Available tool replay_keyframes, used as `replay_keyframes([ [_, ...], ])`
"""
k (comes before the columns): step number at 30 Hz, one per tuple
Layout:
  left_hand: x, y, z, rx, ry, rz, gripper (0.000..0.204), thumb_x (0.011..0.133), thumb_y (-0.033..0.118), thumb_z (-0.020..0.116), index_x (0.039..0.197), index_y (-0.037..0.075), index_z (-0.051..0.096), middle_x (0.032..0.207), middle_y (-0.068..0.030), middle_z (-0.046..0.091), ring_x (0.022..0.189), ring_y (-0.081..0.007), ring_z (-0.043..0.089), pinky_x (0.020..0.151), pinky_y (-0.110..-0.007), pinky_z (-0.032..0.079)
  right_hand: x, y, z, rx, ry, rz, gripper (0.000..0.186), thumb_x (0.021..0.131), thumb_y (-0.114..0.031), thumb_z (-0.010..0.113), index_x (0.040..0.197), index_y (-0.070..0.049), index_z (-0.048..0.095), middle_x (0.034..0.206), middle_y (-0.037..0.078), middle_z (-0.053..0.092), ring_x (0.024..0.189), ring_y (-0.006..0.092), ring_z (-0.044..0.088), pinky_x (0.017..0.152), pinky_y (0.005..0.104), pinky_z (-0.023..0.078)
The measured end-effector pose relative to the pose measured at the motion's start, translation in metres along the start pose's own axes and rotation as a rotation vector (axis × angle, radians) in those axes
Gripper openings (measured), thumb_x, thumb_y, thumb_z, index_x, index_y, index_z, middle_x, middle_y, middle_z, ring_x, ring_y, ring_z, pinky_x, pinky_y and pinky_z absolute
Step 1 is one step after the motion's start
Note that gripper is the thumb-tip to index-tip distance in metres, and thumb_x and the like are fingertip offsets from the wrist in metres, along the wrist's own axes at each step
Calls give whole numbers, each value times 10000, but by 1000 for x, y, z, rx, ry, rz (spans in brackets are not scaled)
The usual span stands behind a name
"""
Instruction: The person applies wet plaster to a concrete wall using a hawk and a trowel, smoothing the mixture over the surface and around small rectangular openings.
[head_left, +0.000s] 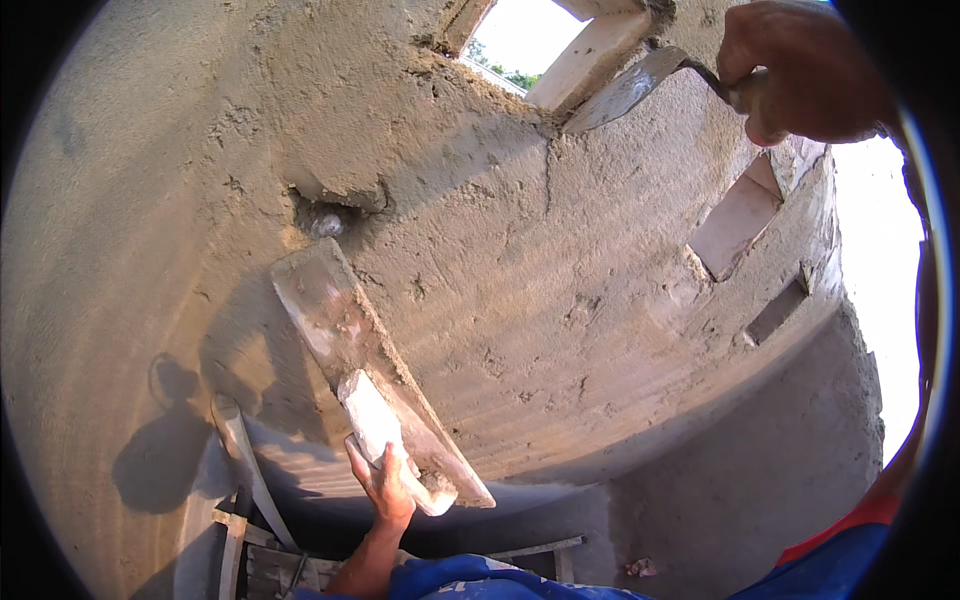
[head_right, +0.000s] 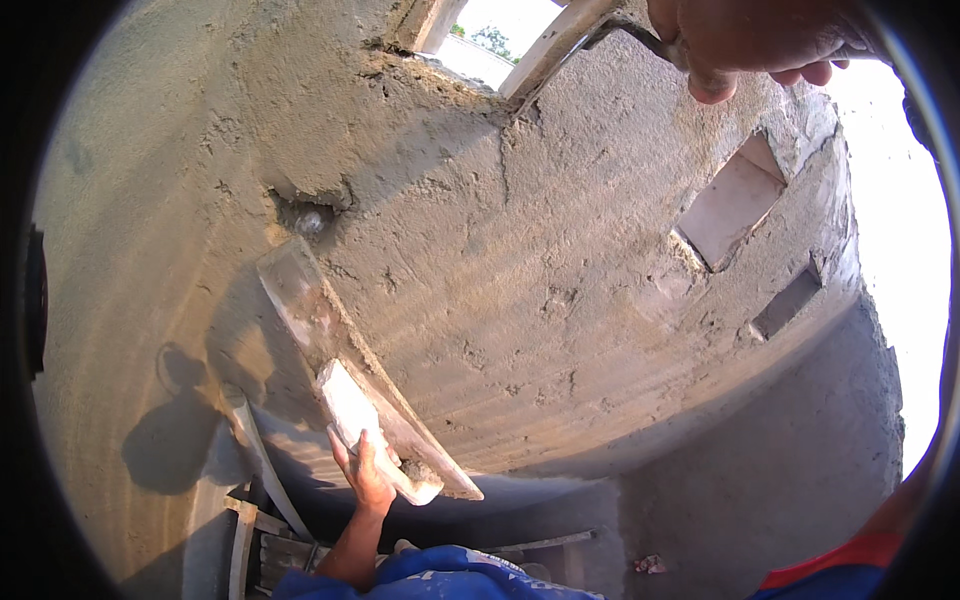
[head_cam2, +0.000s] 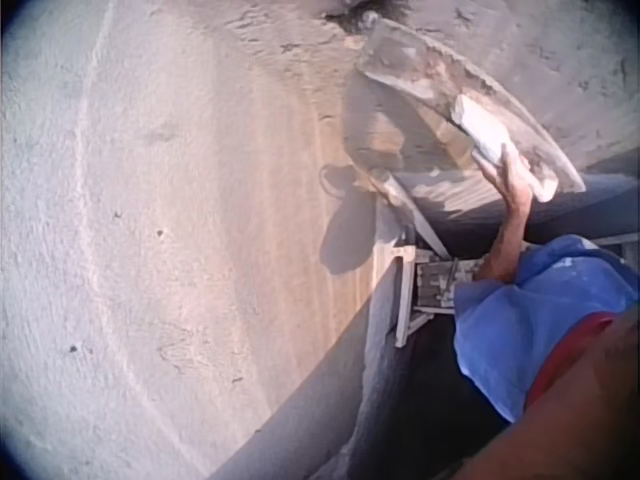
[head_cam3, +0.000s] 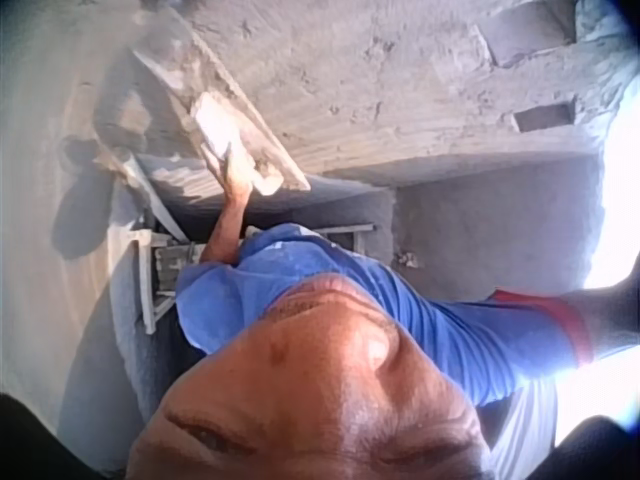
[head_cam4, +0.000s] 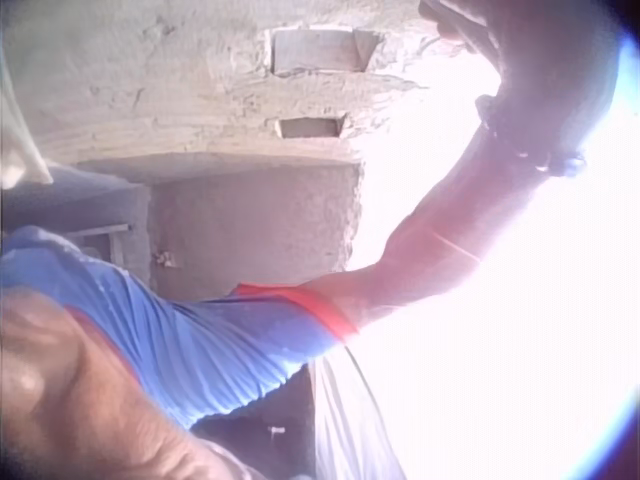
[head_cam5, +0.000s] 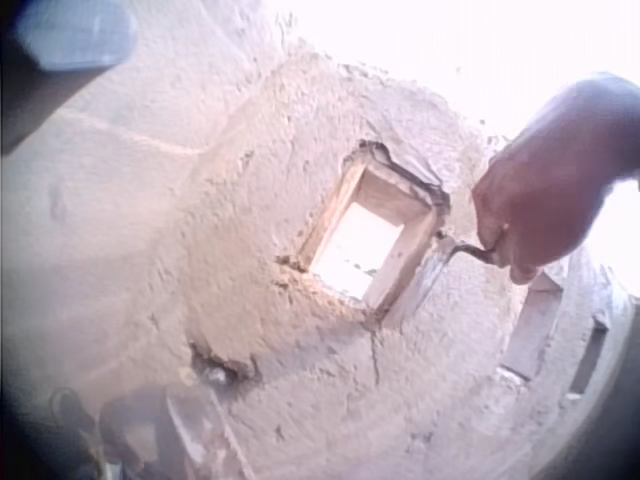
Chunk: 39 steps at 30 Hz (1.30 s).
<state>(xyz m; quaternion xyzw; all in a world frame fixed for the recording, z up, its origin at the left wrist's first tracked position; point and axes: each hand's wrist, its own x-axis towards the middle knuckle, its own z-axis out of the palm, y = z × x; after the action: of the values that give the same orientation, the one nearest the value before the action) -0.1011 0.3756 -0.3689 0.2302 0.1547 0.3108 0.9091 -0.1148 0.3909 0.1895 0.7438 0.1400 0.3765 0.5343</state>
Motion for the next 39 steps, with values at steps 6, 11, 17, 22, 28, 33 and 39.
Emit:
replay_keyframes([
  [6, -2, 6, -15, 23, -67, -18, 773, 954, 215, 576, 1526, 140, 63, 980, -130, 556, 632, -192, 552, 498, -328, 487, 9, 30, -1, -2, 12, -7, 248, 680, -36, 771, 919, 1, 718, 902, 121, 653, 825, 241, 649, 761, 363, 528],
  [11, -1, 19, -27, 96, -75, 50, 717, 929, 253, 603, 1474, 81, 170, 948, -127, 531, 602, -172, 534, 476, -306, 474, 2, 92, -1, -12, 136, -55, 264, 677, -49, 784, 929, -2, 718, 920, 119, 652, 840, 245, 650, 772, 366, 528],
  [17, 4, 28, -13, 77, -10, 128, 516, 897, 241, 609, 1285, 38, 334, 1003, -112, 513, 767, -167, 520, 640, -303, 462, -29, 103, -6, 4, 159, -116, 284, 674, -65, 800, 940, -5, 718, 942, 115, 650, 858, 250, 650, 785, 369, 528],
  [22, 8, 33, -17, 95, 47, 183, 456, 880, 229, 612, 1211, 4, 395, 1074, -111, 497, 923, -175, 498, 797, -321, 443, -25, 30, -14, 99, 143, -225, 298, 672, -75, 810, 948, -8, 718, 956, 113, 649, 870, 253, 651, 793, 372, 528],
  [28, 1, 32, -10, 85, -41, 154, 641, 894, 263, 615, 1402, 58, 282, 933, -117, 520, 606, -170, 524, 457, -306, 468, -10, 11, -25, 57, -137, -8, 297, 655, -92, 799, 939, -15, 757, 969, 116, 662, 886, 232, 645, 773, 375, 516],
  [33, -5, 35, 0, 44, -23, 62, 401, 903, 220, 587, 1194, 52, 370, 906, -101, 505, 605, -150, 516, 495, -285, 447, -8, 79, -6, -11, -13, -32, 303, 733, -93, 746, 1018, -1, 704, 948, 129, 631, 901, 266, 624, 807, 390, 513],
  [39, -1, 41, 1, 87, -25, 132, 386, 894, 219, 595, 1173, 55, 386, 896, -97, 511, 586, -153, 517, 496, -282, 445, -34, 143, 27, 52, 194, 56, 310, 805, -99, 704, 1098, -11, 656, 955, 142, 617, 904, 271, 612, 812, 394, 511],
])
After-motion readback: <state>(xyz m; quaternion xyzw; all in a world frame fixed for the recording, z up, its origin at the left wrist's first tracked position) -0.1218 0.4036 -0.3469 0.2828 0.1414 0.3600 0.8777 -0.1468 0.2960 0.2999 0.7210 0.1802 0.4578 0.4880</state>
